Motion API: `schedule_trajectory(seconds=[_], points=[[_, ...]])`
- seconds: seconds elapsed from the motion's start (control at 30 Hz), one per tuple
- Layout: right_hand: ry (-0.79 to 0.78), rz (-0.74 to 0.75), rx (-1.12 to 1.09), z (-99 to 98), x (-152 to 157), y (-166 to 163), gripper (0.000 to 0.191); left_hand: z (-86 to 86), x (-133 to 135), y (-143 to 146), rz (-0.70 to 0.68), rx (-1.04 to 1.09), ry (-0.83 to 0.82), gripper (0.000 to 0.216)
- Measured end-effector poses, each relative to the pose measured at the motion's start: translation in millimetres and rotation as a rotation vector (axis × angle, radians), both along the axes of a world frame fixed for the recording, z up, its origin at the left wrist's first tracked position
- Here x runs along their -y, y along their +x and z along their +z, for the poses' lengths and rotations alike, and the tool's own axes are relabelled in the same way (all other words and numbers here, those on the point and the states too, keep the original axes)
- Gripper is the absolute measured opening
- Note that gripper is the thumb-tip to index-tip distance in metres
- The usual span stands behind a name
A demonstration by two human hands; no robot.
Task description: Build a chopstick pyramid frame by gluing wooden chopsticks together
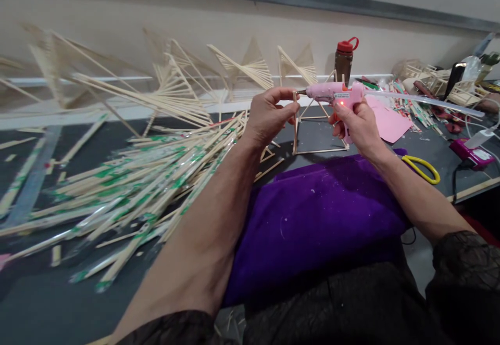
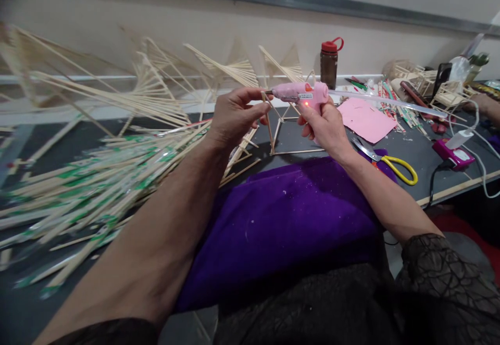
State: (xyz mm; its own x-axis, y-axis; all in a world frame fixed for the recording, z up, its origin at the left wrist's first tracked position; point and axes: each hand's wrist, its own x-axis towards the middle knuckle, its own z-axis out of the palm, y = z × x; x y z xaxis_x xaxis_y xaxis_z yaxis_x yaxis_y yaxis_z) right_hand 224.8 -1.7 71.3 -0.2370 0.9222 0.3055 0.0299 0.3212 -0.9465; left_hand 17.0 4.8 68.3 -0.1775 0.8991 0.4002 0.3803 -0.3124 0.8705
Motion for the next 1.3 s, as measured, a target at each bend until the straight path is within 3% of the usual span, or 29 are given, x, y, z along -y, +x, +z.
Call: schedule_trajectory(seconds=[1.3], points=[[0.050, -0.018, 0.035, -0.9, 0.5, -4.0, 0.043, 0.1, 0.1, -0.3, 0.000, -0.012, -0.003, 0.024]])
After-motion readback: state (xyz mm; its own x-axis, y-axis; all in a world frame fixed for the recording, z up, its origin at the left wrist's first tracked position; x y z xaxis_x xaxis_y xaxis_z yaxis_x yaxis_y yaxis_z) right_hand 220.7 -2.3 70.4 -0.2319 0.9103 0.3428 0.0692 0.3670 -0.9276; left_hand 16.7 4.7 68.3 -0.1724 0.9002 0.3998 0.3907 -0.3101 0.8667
